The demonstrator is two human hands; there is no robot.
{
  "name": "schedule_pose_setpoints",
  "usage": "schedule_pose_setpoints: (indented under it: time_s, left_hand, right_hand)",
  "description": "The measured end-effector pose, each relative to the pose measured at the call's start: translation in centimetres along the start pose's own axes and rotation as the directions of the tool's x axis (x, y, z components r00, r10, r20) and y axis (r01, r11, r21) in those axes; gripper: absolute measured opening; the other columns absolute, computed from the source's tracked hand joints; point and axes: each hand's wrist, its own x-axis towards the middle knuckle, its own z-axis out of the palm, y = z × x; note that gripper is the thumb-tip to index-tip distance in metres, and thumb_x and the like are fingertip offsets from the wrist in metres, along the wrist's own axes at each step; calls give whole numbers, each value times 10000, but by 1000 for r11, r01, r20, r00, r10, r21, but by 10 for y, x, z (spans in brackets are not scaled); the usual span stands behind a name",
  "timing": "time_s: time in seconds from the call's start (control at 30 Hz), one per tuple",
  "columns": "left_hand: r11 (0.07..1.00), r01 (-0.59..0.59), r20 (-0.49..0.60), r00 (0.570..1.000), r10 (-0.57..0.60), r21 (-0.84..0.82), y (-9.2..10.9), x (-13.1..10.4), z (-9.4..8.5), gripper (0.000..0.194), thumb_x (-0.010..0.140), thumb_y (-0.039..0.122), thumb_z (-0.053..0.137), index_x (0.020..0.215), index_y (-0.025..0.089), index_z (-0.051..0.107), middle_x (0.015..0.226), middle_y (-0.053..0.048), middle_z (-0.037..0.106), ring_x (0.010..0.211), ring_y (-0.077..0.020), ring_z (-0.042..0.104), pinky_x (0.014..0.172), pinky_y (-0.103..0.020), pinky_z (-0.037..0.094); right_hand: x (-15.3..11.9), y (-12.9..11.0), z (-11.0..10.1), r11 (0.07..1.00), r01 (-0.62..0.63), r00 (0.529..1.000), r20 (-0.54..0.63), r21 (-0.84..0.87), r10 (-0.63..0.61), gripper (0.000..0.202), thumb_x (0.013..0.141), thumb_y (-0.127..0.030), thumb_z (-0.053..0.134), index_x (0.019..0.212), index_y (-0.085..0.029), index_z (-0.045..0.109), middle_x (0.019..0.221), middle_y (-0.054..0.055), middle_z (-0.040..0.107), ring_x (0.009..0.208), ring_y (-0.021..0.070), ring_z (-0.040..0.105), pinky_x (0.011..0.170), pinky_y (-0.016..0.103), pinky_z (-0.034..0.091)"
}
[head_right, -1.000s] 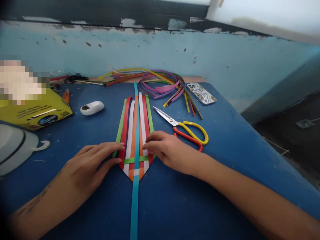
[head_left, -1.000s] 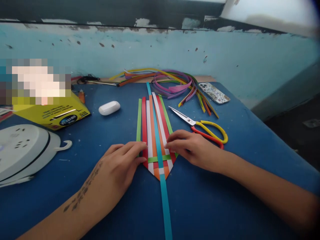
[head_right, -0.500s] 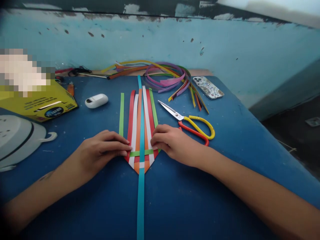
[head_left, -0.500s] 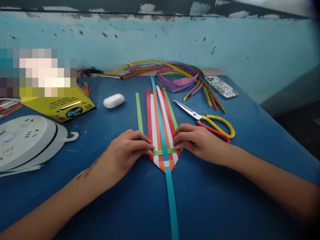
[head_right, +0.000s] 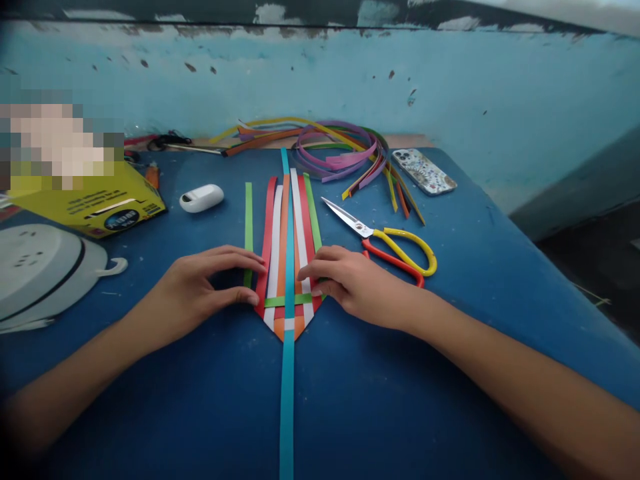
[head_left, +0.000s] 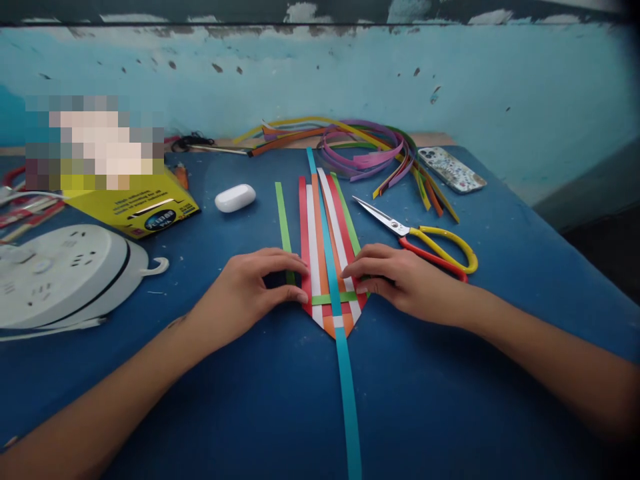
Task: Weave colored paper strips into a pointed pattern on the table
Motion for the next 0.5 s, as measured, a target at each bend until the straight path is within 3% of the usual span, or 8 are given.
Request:
schedule_pose_setpoints:
  time_s: [0.13,0.3,0.5]
  left_hand:
    - [996,-66,74,995,70,-52,0,-4,0,184,935,423,690,939,281,808,1118,-15,793,1167,-253,710,1019,-408,595]
    - [985,-172,108,979,173,-25,-7,-9,6,192,968,335,633,1013,280,812,1232,-31,758,1273,-269,651,1077,-450,562]
    - [979,-202,109,973,202,-15,-11,-9,9,189,963,298,627,1009,286,810,1207,-13,768,1252,-256,666,1101,-440,539]
  right_hand:
    - [0,0,3,999,29,999,-24,-18,-30,296,1028,-184,521,1261,-252,690,1178,95,665,1067,216,656,912,344,557]
    - [5,3,5,999,44,998,-42,-2,-44,324,1009,-178,555,1302,-252,672,1138,85,658,952,191,668,832,318,563]
    - [29,-2,9,973,231,973,-25,23,-231,295,1043,-181,474,1214,-227,710,1054,85,647,866,166,642,751,297,531]
